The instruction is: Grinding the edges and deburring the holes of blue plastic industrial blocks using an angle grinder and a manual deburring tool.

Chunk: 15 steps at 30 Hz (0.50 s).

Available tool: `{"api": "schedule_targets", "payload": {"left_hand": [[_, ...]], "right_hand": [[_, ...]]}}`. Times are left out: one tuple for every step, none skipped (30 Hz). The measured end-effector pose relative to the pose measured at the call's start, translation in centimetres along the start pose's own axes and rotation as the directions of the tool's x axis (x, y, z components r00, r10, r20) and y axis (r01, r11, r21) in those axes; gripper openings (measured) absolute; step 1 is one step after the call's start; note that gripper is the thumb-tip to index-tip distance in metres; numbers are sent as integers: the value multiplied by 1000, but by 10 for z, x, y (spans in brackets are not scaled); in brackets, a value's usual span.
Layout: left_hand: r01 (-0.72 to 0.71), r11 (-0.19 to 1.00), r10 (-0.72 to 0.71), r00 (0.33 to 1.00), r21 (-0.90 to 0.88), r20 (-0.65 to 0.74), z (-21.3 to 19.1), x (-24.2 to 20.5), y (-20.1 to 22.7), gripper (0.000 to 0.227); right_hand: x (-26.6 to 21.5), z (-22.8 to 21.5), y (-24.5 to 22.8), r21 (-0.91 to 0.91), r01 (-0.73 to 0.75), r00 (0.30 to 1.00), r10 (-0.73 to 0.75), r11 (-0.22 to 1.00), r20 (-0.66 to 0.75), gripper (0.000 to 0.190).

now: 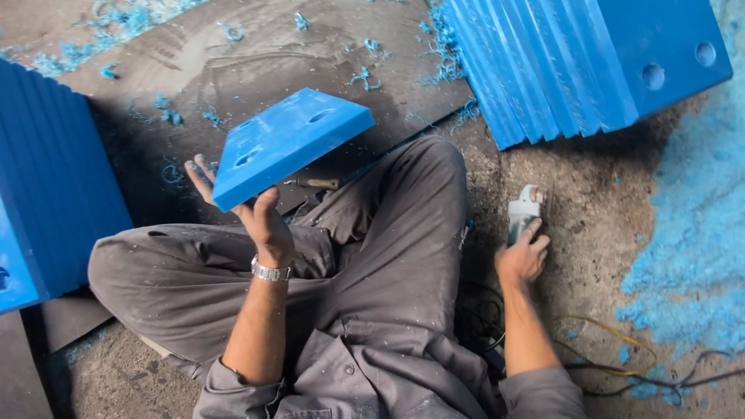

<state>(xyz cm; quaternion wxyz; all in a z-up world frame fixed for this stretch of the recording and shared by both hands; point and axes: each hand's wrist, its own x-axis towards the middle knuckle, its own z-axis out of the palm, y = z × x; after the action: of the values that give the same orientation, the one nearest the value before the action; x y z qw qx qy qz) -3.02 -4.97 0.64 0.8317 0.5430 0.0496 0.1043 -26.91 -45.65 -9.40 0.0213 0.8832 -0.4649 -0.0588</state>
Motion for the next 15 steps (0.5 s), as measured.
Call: {"api": "schedule_targets", "payload": {"left_hand": [[17, 1000, -17, 1000, 3, 12, -5, -3, -8, 111], [-26, 995, 29, 999, -94, 28, -8, -1, -16, 109], [-65, 980, 74, 996, -190, 40, -11, 2, -25, 107], [-58, 981, 68, 997, -186, 43, -9, 2, -20, 107], [-66, 968, 80, 996, -244, 47, -7, 2, -15, 101], [-77, 950, 95, 994, -301, 48, -4, 3, -9, 96], [-73, 952, 92, 995, -298, 50, -6, 4, -12, 96], [-72, 948, 94, 994, -310, 56, -8, 3, -16, 94], [-71, 944, 96, 993, -322, 63, -10, 3, -19, 92], [-69, 945, 94, 994, -321, 63, -11, 3, -25, 92], [-61, 963, 67, 998, -262, 15, -13, 3, -30, 95], [-49, 979, 43, 998, -199, -38, -17, 3, -33, 98], [-47, 980, 40, 998, -195, -40, -5, 4, -17, 98], [-15, 995, 7, 996, -96, -89, 8, 7, -1, 102], [23, 1000, -23, 990, 1, -141, 21, 9, 14, 107]], "right_hand": [[-5, 7, 6, -7, -18, 1000, 18, 1000, 8, 101], [-1, 14, 6, -79, -5, 1000, 6, 997, 16, 103], [3, 21, 5, -151, 9, 1000, -5, 989, 26, 106], [-1, 30, 8, -153, 5, 999, -1, 988, 32, 106], [-6, 39, 11, -180, 37, 999, -38, 983, -2, 105], [-8, 48, 13, -206, 70, 996, -79, 976, -36, 104], [-12, 55, 11, -207, 69, 997, -77, 976, -32, 104], [-17, 60, 12, -168, 130, 987, -143, 977, -71, 102], [-23, 66, 13, -131, 192, 972, -207, 973, -113, 100], [-26, 72, 14, -132, 191, 972, -206, 973, -111, 100], [-30, 78, 14, -114, 203, 966, -218, 973, -142, 97], [-36, 85, 13, -96, 218, 958, -232, 971, -170, 95], [-39, 83, 13, -96, 220, 958, -233, 971, -165, 95], [-38, 82, 13, -53, 203, 964, -209, 978, -163, 95], [-37, 80, 12, -9, 185, 970, -184, 983, -159, 96]]}}
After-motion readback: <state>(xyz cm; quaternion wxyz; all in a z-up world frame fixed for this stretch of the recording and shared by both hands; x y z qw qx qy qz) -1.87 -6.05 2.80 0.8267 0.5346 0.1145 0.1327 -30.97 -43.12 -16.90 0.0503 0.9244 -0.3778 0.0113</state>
